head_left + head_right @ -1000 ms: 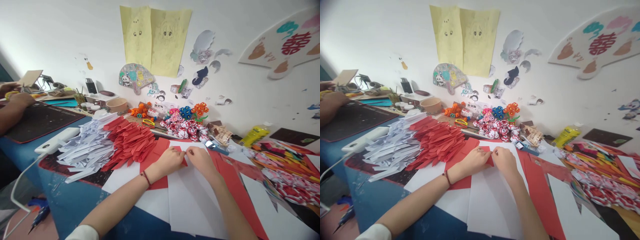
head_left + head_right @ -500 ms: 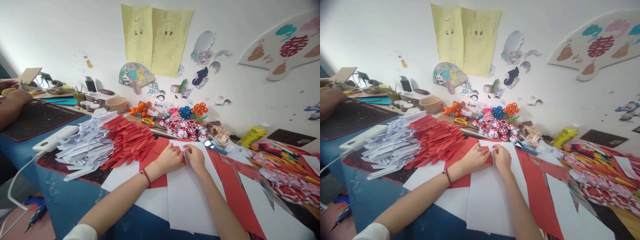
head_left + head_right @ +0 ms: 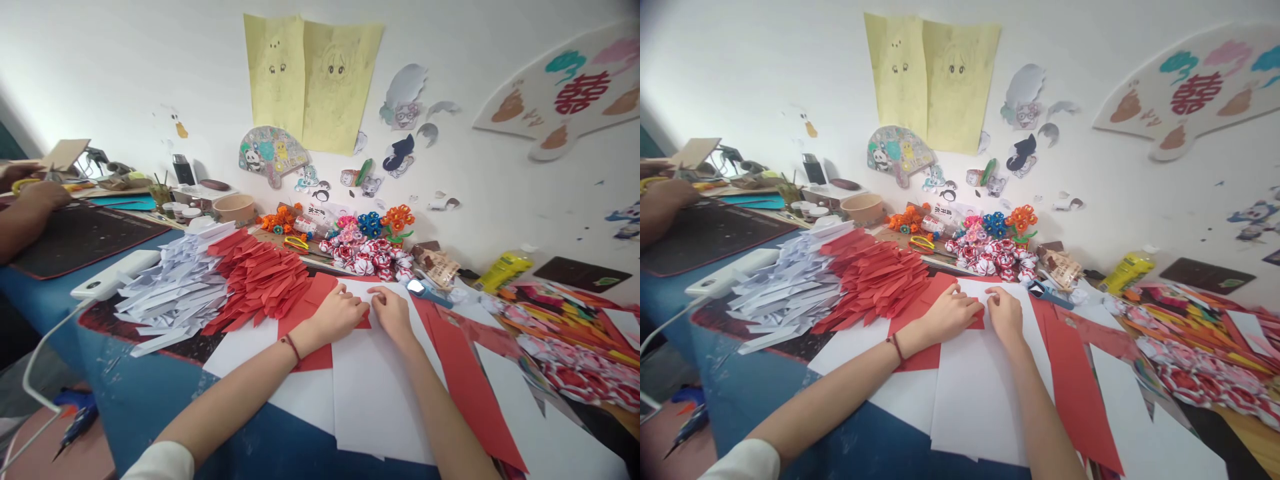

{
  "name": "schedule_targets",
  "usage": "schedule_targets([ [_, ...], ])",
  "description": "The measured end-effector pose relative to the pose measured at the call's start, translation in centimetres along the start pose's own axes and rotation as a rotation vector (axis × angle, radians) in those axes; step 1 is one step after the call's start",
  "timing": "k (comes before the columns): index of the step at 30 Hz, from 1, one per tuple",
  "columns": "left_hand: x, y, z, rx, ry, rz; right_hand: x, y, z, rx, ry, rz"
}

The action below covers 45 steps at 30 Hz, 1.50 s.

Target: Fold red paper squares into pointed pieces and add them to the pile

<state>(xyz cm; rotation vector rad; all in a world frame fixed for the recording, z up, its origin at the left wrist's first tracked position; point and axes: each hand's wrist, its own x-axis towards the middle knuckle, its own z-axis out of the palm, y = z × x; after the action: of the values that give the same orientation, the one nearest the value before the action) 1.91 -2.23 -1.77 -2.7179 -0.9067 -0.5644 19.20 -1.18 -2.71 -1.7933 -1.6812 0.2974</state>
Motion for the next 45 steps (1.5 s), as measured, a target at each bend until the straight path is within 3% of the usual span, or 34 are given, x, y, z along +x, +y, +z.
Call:
schedule_targets([
  [3, 0.1, 0.2, 0.0, -0.189, 0.063, -0.113, 0.1, 0.0, -0.1, 0.104, 0.006, 0.018],
  [6, 0.6, -0.5, -0.1, -0.635, 0.163, -0.301, 0.1, -0.4, -0.6, 0.440, -0.028, 0.036],
  [9, 1.0, -1.5, -0.3, -1.174, 0.266, -0.491, -0.3, -1.4, -1.2, 0.858, -0.236, 0.052],
  [12, 1.3, -2.0, -0.5, -1.510, 0.365, -0.629, -0.9, -2.4, -1.4, 1.000, -0.381, 0.020],
  [20, 1.3, -1.7, -0.1, -1.669, 0.377, -0.794, -0.7, -1.6, -0.1, 1.020, -0.304, 0.042],
  [24, 1.4, -1.7, -0.7, -1.786, 0.276, -0.736, -0.4, -1.3, -0.1, 1.103, -0.184, 0.100],
  [28, 1.5, -1.7, -1.1, -1.504, 0.256, -0.620, -0.6, -1.8, -0.4, 1.199, -0.089, 0.150],
  [33, 0.9, -2.5, -1.1, -0.785, 0.344, -0.587, -1.1, -2.8, -0.2, 1.057, -0.123, 0.046],
  [38, 0.5, -2.9, -1.6, -0.489, 0.146, -0.475, -1.1, -2.6, 0.1, 0.834, 0.000, -0.073],
  [41, 0.4, -2.3, -1.6, -0.344, 0.223, -0.466, -1.0, -2.2, 0.5, 0.750, 0.036, -0.035],
  [45, 0.0, -1.6, -1.4, -0.086, 0.316, -0.372, -1.1, -2.3, 1.0, 0.843, -0.078, -0.003],
])
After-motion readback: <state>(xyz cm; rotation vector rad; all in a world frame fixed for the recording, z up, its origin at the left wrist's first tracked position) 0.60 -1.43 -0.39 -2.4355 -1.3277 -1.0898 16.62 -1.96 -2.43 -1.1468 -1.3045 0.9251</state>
